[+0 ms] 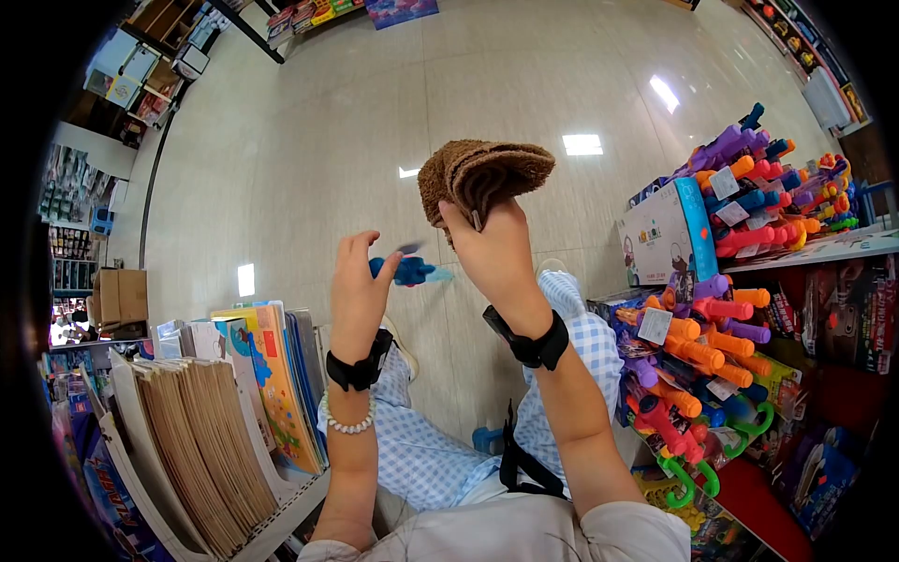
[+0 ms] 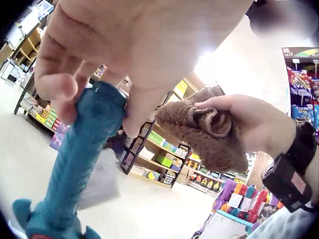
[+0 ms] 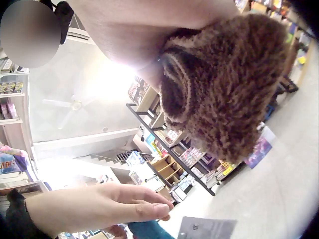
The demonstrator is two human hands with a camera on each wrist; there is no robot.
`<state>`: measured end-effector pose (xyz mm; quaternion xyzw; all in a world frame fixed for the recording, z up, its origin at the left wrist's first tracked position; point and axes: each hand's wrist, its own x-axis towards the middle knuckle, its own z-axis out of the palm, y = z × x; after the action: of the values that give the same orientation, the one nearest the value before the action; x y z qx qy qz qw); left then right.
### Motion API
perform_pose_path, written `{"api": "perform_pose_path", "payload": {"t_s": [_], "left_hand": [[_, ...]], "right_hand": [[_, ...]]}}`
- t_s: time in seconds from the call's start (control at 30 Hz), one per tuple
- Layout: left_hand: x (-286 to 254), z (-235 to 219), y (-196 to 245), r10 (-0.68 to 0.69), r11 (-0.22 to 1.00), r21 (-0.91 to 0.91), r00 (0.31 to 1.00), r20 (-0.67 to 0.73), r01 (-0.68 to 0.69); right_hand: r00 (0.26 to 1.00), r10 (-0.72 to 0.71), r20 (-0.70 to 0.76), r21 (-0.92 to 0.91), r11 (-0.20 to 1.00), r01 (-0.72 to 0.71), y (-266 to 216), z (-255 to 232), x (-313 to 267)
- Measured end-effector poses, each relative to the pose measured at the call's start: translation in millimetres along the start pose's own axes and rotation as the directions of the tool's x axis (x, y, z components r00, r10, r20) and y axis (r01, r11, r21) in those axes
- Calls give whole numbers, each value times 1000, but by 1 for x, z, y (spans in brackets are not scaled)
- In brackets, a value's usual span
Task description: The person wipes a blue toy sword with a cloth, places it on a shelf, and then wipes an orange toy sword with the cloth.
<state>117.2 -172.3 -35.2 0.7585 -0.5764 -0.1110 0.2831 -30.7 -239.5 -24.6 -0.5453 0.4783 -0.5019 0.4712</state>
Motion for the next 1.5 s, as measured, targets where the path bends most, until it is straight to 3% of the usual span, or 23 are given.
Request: {"api": "perform_pose_path", "payload": {"t_s": [0.23, 0.3, 0.5, 0.67, 0.77, 0.9, 0.97, 1.0, 1.1, 1.33, 1.4, 1.5], "left_hand": [[0, -4, 3, -27, 998, -59, 998, 61, 31], [1, 0, -5, 125, 989, -80, 992, 0, -124], [4, 7, -13, 228, 970, -68, 972, -58, -232], [2, 1, -4, 95, 993, -66, 995, -19, -96], [-1, 0, -1, 52, 999, -5, 999, -5, -52], [-2, -1, -2, 4, 1000, -19, 997, 80, -2], [-1, 1, -7, 83, 996, 2, 995, 59, -84], [-1, 2, -9, 163, 986, 24, 986, 39, -164], [0, 1, -5, 189, 980, 69, 982, 6, -189], [1, 2, -5, 82, 997, 7, 997, 16, -82], [1, 2, 0, -16, 996, -90, 1000, -11, 15], [0, 1, -4, 29, 998, -49, 998, 52, -27]], "right_hand": [[999, 32, 22, -6, 999, -32, -4, -1, -1], [998, 50, 26, -1, 999, -50, -5, -2, -1], [999, 36, 24, -5, 999, -36, -7, -1, -1], [999, -44, 7, -34, 998, 44, 2, 1, 0], [999, 12, 33, -38, 999, -11, -1, -1, 0], [1000, -14, 26, -40, 999, 15, 0, 0, -1], [997, 62, 42, -27, 998, -61, -6, -1, -1], [997, 62, 42, -27, 998, -61, -5, -1, -1], [1000, -4, 17, -33, 999, 4, -3, 0, -1], [1000, -9, 24, -21, 1000, 10, -1, 0, -1], [1000, 10, 29, -12, 1000, -9, -3, 0, -1], [999, 19, 43, -10, 1000, -19, -3, -1, -1]]}}
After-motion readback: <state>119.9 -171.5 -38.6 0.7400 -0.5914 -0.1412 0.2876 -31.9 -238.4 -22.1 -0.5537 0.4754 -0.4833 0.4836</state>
